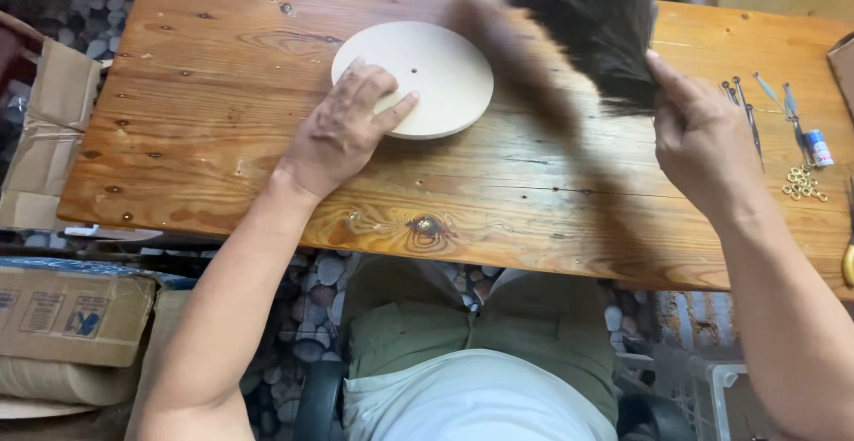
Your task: The person uses a utility knife to carve a rectangular notch into a circular wooden disc. They then use a feather duster to clean the disc and the table surface before placing a small black electronic component into the carved notch.
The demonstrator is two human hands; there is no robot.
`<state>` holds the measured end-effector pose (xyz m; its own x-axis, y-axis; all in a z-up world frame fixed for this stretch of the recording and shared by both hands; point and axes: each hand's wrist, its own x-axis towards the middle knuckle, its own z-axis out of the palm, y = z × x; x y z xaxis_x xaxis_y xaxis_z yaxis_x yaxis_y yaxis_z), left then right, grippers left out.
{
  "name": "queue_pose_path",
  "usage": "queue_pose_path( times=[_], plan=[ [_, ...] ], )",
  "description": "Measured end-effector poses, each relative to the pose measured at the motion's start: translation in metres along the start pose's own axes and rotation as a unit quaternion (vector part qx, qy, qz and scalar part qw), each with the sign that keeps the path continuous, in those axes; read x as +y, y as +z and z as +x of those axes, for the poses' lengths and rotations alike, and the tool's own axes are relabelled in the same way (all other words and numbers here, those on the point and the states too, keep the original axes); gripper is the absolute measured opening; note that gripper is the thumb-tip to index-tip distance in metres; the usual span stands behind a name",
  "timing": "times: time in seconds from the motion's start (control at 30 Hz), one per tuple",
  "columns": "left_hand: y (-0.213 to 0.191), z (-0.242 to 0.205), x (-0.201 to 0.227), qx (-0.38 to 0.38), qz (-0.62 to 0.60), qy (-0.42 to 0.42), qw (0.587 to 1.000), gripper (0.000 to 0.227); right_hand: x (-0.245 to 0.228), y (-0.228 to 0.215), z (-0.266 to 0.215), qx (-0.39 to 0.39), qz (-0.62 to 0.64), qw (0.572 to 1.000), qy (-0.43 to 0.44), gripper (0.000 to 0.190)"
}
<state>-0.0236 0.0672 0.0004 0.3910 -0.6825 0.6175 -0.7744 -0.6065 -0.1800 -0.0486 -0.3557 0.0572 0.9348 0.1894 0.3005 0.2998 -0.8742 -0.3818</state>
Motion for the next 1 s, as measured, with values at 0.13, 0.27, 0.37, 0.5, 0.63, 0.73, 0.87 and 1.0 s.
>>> queue_pose_path(
  times=[0.13,0.27,0.37,0.5,0.63,0.73,0.87,1.0],
  plan=[
    [-0.002,-0.002,0.005,-0.023,0.075,0.000,0.997,0.036,-0.010,0.007,-0.012,-0.044,-0.076,0.996,0.028,0.053],
    [0.000,-0.006,0.006,-0.037,0.078,-0.022,0.996,0.078,-0.055,0.005,-0.028,-0.108,-0.145,0.983,0.037,0.053],
    [-0.006,-0.004,0.009,-0.076,0.061,-0.069,0.993,0.107,-0.071,0.009,-0.049,-0.160,-0.152,0.972,-0.083,0.059],
    [0.005,-0.012,0.006,-0.011,0.047,-0.087,0.995,0.098,-0.077,0.003,-0.035,-0.240,-0.149,0.959,-0.020,0.054],
    [0.000,-0.011,0.007,-0.054,0.063,-0.110,0.990,0.142,-0.055,0.013,-0.030,-0.107,-0.230,0.967,-0.031,0.058],
    [-0.003,-0.009,0.008,-0.015,0.049,-0.103,0.993,0.117,-0.065,0.014,-0.049,-0.144,-0.128,0.976,-0.100,0.055],
    [-0.002,-0.009,0.010,-0.043,0.085,-0.083,0.992,0.138,-0.058,0.011,-0.030,-0.247,-0.174,0.951,0.058,0.058],
    [-0.001,-0.008,0.008,-0.026,0.083,-0.066,0.994,0.105,-0.018,0.005,-0.011,-0.087,-0.247,0.961,0.094,0.063]
  ],
)
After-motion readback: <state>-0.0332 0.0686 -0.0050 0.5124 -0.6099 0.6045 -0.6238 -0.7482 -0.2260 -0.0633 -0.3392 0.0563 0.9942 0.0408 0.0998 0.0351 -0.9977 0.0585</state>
